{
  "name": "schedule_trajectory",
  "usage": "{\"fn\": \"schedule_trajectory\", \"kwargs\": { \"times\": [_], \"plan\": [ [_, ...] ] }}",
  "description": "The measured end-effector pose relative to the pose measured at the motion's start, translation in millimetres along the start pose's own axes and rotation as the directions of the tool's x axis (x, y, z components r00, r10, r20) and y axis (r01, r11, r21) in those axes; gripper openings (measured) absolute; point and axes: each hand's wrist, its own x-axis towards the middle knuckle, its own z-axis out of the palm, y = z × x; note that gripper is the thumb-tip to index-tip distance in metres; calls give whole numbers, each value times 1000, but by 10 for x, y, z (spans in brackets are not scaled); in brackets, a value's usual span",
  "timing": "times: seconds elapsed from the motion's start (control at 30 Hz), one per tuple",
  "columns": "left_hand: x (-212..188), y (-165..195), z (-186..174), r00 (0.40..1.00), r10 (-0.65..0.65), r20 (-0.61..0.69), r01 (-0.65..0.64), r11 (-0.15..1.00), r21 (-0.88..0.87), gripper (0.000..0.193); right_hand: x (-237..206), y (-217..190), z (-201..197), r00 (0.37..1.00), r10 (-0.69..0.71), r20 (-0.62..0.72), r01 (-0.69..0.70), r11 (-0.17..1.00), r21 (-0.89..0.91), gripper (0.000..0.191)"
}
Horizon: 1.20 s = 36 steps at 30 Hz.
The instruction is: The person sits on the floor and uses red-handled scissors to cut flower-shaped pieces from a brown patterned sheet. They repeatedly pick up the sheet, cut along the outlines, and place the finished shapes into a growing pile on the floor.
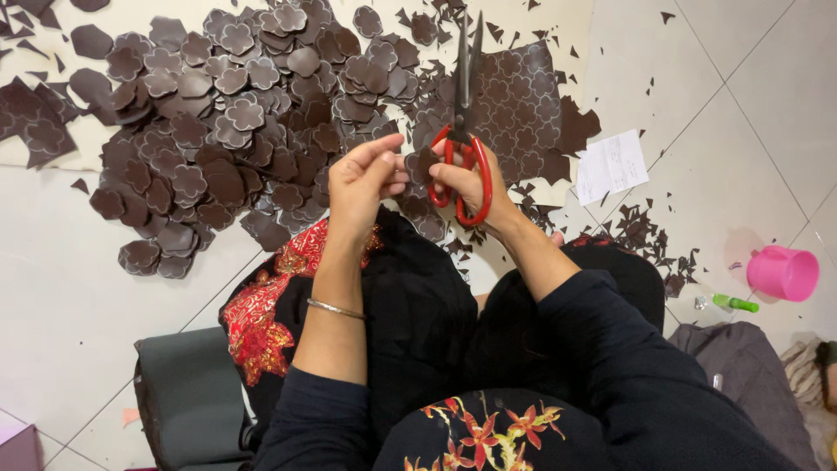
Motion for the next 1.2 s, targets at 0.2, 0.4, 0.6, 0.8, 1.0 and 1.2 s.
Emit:
{"fn": "schedule_trajectory", "kwargs": {
  "times": [0.2, 0.4, 0.6, 0.8, 1.0, 1.2],
  "plan": [
    [-44, -50, 111, 999, 26, -24, -24, 994, 111, 23, -31, -45, 44, 1000, -7, -14, 8, 999, 54, 26],
    [-7, -165, 137, 999, 38, -6, -38, 999, 27, 15, -59, -72, 50, 999, -38, -37, 36, 998, -54, 26],
    [-42, -152, 144, 998, -36, 41, 32, 995, 99, 15, -31, -83, 23, 995, -65, -69, 62, 997, -43, 27],
    [-39, -122, 204, 999, -22, 28, 23, 998, -58, 19, -31, -92, -14, 996, 35, -79, -38, 999, -36, 28],
    [-19, -43, 72, 992, 66, -106, -84, 980, -180, 18, -16, -60, -45, 988, 27, 152, 20, 955, -297, 39],
    [-14, -49, 87, 968, 158, -194, -194, 963, -187, 21, -81, -45, 8, 955, 170, 245, -77, 935, -347, 52]
  ]
}}
